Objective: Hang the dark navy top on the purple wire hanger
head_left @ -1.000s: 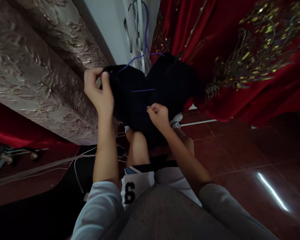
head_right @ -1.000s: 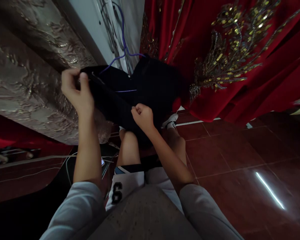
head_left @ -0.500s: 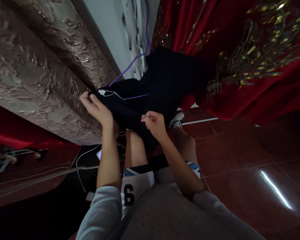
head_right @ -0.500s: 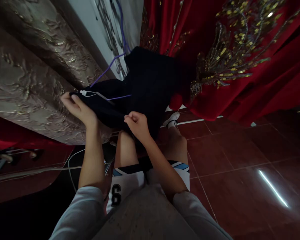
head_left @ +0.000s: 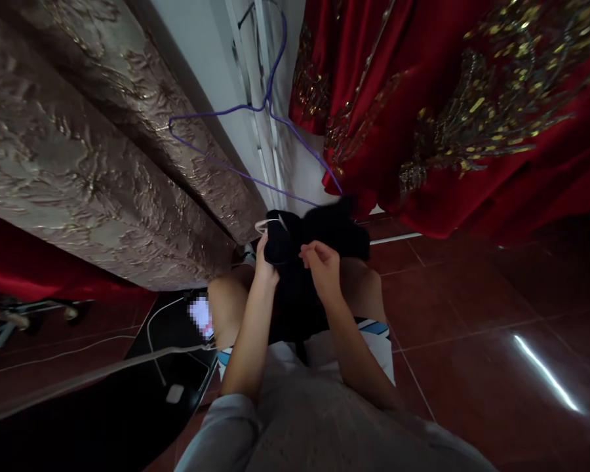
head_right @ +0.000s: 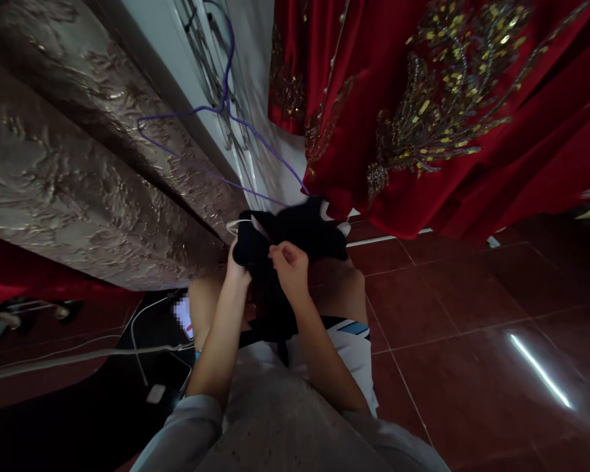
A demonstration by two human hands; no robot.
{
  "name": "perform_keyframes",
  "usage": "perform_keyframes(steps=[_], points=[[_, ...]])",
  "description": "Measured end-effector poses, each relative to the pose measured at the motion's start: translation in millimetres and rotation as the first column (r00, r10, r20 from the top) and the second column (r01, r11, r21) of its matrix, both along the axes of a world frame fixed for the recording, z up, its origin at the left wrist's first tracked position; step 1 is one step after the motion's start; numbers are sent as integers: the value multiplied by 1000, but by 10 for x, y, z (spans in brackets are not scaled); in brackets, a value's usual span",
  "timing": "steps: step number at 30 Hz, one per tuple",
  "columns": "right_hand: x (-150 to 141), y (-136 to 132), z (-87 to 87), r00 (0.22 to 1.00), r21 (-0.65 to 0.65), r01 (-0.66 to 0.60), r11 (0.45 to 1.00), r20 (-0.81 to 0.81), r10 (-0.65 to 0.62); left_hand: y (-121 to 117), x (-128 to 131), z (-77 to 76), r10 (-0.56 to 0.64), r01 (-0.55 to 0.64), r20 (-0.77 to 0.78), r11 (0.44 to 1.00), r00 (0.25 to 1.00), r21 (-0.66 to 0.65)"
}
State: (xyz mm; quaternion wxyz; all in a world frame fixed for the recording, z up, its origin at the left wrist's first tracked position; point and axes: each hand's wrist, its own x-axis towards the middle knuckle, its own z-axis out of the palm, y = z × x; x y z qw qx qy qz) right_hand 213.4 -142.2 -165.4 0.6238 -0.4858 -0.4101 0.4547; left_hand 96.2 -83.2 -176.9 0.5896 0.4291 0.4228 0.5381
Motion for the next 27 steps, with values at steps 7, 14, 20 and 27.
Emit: perform_keyframes(steps=[7,14,20,27], points=[[99,43,-37,972,234,-179,956,191,135,-239,-37,521,61,-9,-112,910,992,415],[-49,125,245,878,162,-457,875,243,413,-231,-292,820,371,12,-359,682,856,732],[-87,270,429,883,-85,-464,882,-127,453,-163,-574,473,-78,353,-566,849,821,394],[237,568,1035,823,-179,-565,806,-200,532,-225,-857,-5,-401,694,-767,716,501,79]])
